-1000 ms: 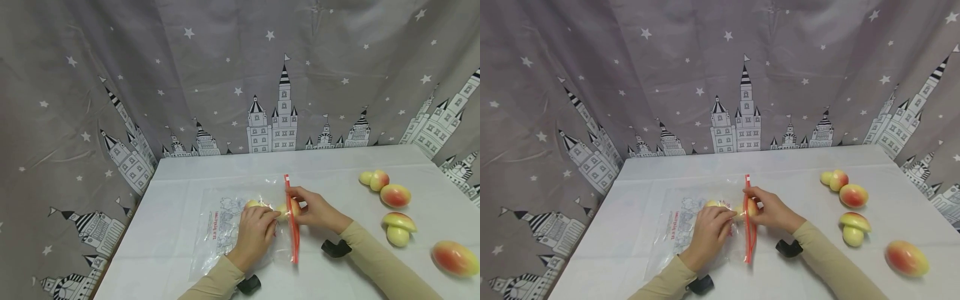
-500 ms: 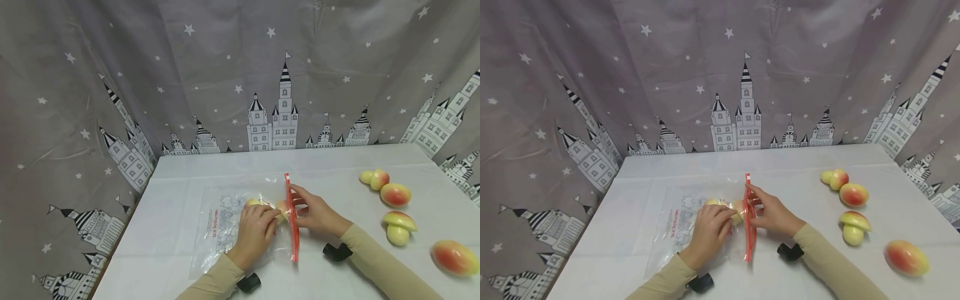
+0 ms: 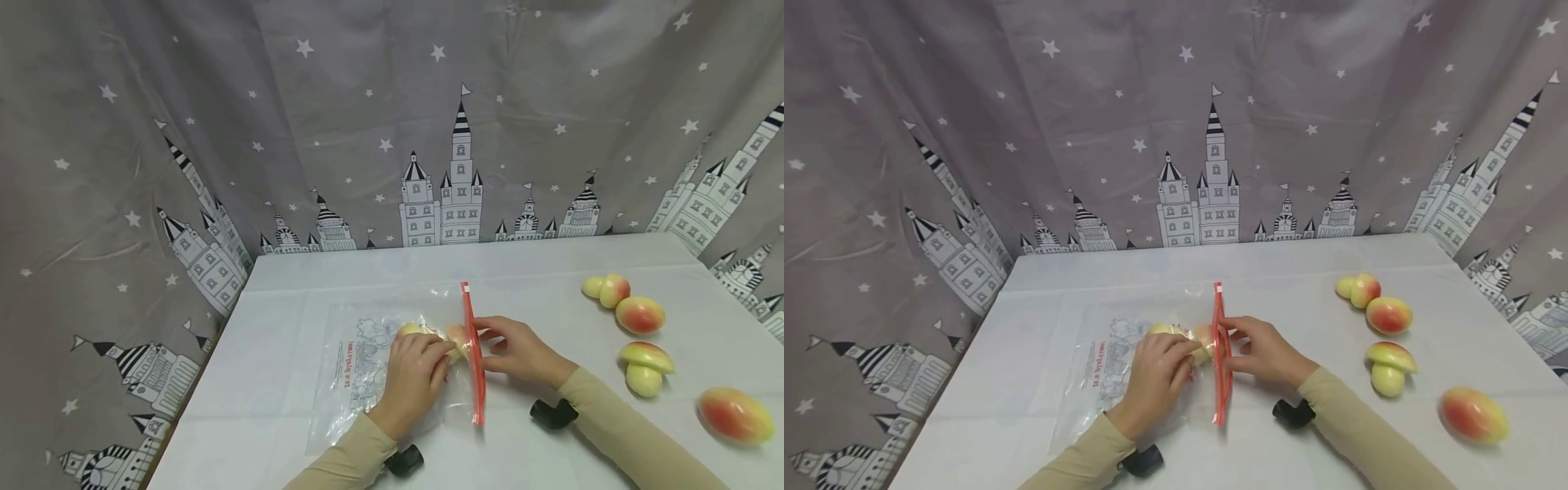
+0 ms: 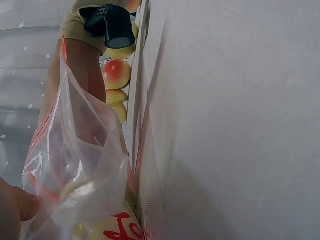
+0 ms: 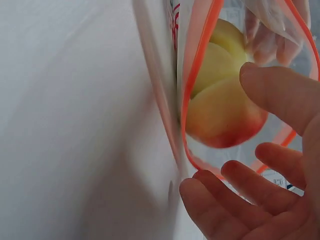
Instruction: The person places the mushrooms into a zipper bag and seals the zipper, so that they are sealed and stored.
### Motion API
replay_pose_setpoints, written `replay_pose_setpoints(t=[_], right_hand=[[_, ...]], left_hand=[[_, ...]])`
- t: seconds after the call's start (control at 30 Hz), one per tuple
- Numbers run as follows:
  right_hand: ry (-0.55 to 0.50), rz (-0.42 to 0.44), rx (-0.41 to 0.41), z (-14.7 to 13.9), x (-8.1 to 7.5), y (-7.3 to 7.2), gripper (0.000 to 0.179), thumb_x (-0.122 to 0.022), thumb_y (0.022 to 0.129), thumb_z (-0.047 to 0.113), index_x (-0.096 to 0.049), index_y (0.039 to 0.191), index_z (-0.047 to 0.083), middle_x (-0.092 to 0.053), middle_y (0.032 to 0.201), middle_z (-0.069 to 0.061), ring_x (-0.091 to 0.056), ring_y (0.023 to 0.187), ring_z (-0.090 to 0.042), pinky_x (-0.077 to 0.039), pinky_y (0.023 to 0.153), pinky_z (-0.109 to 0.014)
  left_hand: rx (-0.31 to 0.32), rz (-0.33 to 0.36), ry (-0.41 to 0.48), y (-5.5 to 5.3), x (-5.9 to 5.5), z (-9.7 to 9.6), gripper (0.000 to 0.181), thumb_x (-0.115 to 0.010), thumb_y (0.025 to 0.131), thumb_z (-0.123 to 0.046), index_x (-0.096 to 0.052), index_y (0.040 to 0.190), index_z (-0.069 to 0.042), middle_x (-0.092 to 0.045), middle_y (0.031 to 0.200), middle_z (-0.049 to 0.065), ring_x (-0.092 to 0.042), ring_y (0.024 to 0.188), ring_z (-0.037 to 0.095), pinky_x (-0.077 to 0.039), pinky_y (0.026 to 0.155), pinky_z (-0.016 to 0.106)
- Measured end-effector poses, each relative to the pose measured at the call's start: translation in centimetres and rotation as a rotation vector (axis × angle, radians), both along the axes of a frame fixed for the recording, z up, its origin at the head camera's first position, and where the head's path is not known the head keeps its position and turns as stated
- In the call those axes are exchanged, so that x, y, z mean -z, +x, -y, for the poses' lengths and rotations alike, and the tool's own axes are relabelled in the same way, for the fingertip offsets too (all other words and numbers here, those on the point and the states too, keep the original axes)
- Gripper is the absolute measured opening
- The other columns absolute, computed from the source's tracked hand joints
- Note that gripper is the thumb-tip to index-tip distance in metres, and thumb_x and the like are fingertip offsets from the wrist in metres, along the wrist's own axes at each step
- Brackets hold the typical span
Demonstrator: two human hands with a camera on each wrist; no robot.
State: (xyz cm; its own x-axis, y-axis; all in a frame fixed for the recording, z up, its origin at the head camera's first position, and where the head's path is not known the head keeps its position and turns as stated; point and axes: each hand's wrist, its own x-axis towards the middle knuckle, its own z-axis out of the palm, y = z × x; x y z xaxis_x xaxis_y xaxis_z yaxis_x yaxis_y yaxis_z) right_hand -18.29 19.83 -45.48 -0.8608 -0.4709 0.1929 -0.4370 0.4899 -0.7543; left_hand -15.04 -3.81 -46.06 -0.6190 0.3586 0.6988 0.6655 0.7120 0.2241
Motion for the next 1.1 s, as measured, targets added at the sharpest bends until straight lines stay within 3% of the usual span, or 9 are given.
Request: replay_pose_setpoints(t=[0.2, 0.3, 0.43, 0.67, 0.93, 1.1], right_hand=[[0.038, -0.103, 0.022, 0.8, 0.3, -0.3, 0.05, -0.083, 0.079, 0.009, -0.067, 0.125, 0.002, -0.072, 0.113, -0.009, -0.069, 0.096, -0.02, -0.061, 0.079, -0.032], [0.02, -0.116, 0.028, 1.3, 0.5, -0.4, 0.045, -0.081, 0.077, 0.002, -0.069, 0.121, 0.001, -0.073, 0.11, -0.01, -0.066, 0.094, -0.018, -0.061, 0.078, -0.032], [0.001, -0.052, 0.034, 2.2, 0.7, -0.7, 0.046, -0.08, 0.079, 0.0, -0.068, 0.123, -0.002, -0.072, 0.112, -0.012, -0.065, 0.095, -0.019, -0.06, 0.079, -0.027], [-0.022, 0.052, 0.084, 3.8, 1.0, -0.9, 0.054, -0.083, 0.081, 0.014, -0.065, 0.13, 0.002, -0.073, 0.118, -0.012, -0.066, 0.1, -0.022, -0.055, 0.083, -0.025], [-0.113, 0.009, -0.01, 5.0, 1.3, -1.4, 0.052, -0.077, 0.085, 0.012, -0.062, 0.132, -0.003, -0.07, 0.127, -0.018, -0.07, 0.107, -0.028, -0.055, 0.091, -0.026], [-0.239, 0.047, -0.081, 5.5, 1.8, -1.7, 0.052, -0.073, 0.087, 0.005, -0.057, 0.136, -0.006, -0.065, 0.132, -0.024, -0.07, 0.113, -0.035, -0.055, 0.094, -0.023]], left_hand=[[0.006, -0.001, -0.002, 0.1, 0.1, -0.1, 0.02, -0.075, 0.087, -0.015, -0.078, 0.106, -0.02, -0.073, 0.101, -0.003, -0.065, 0.099, 0.018, -0.046, 0.092, 0.039], [0.005, 0.0, -0.001, 0.1, 0.1, -0.2, 0.019, -0.075, 0.087, -0.015, -0.077, 0.106, -0.02, -0.073, 0.101, -0.003, -0.064, 0.1, 0.017, -0.046, 0.093, 0.04], [0.003, 0.012, 0.004, 0.2, 0.1, -0.2, 0.02, -0.075, 0.087, -0.015, -0.078, 0.106, -0.02, -0.073, 0.101, -0.003, -0.064, 0.099, 0.017, -0.045, 0.093, 0.04], [0.01, 0.013, 0.018, 0.1, 0.0, -0.1, 0.021, -0.075, 0.087, -0.015, -0.078, 0.107, -0.021, -0.072, 0.101, -0.004, -0.064, 0.098, 0.017, -0.047, 0.088, 0.036], [0.016, 0.021, 0.018, 0.1, -0.1, 0.1, 0.019, -0.071, 0.09, -0.015, -0.078, 0.106, -0.021, -0.072, 0.104, -0.005, -0.064, 0.101, 0.017, -0.048, 0.086, 0.034], [0.017, -0.014, 0.019, 0.1, -0.2, 0.1, 0.02, -0.072, 0.088, -0.013, -0.078, 0.105, -0.02, -0.072, 0.102, -0.005, -0.064, 0.1, 0.017, -0.048, 0.083, 0.034]])
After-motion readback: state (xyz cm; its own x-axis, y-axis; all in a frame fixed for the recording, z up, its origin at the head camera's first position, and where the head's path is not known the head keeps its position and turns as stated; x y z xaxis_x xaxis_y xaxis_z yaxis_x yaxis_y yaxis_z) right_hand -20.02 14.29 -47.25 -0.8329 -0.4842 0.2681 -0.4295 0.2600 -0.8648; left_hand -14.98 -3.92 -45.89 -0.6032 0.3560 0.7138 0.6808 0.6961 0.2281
